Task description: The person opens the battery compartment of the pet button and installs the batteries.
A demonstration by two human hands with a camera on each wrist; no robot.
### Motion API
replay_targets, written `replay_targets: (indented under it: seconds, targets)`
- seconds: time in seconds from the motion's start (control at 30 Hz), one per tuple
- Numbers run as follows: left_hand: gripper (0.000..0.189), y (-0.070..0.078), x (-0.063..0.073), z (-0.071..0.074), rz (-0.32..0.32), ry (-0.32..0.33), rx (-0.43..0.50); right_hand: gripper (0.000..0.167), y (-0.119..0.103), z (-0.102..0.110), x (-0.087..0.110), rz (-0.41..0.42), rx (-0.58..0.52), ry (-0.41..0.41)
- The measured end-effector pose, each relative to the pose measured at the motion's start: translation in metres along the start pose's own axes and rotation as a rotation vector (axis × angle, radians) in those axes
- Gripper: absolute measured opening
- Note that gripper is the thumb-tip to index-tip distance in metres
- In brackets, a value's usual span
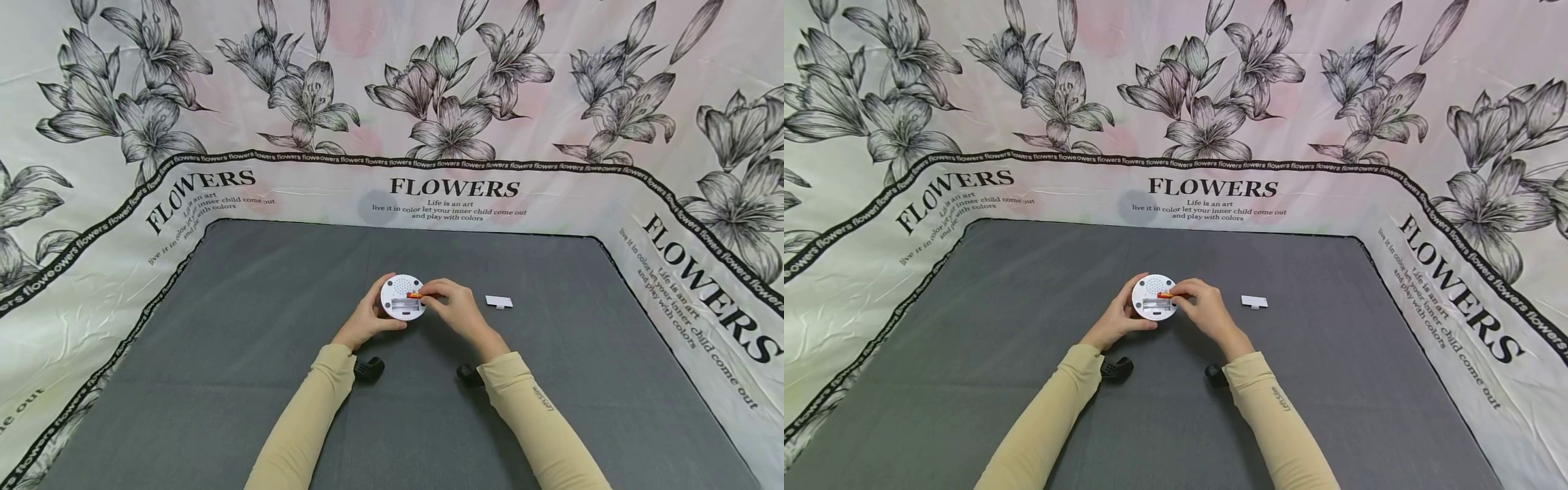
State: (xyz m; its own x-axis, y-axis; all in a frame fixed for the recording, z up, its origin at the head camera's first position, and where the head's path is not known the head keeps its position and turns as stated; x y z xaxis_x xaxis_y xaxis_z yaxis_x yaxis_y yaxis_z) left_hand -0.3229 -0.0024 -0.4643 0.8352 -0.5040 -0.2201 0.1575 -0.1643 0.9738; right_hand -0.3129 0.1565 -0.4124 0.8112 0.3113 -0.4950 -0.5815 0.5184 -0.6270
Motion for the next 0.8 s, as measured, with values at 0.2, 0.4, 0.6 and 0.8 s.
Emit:
replay_targets:
  seconds: [0.2, 0.4, 0.6, 0.8]
  targets:
    - [0.095, -0.001, 0.000, -0.001, -0.006, -0.014, 0.016, 0.012, -0.006, -0.009, 0.001, 0.065, 0.067, -0.013]
    - [0.094, -0.001, 0.000, 0.000, -0.004, -0.012, 0.016, 0.012, -0.009, -0.016, 0.000, 0.107, 0.151, -0.036]
    - [0.095, -0.001, 0.000, 0.000, -0.002, -0.014, 0.012, 0.010, -0.009, -0.021, -0.001, 0.119, 0.179, -0.038]
    - [0.094, -0.002, 0.000, 0.000, 0.003, -0.013, 0.023, 0.011, -0.009, -0.023, -0.002, 0.120, 0.176, -0.026]
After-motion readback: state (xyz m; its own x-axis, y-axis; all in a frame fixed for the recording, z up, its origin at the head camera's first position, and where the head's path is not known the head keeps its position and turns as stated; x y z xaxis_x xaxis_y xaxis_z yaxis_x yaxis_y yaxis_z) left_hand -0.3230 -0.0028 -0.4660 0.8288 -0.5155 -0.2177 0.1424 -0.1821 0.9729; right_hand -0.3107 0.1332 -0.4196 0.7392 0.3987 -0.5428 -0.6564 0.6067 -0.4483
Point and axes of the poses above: each hand's wrist, its own x-axis away from the middle knuckle, its own z-axis out of the back of the hand, y = z × x, the point moved 7 cm from there along -x, towards the middle knuckle
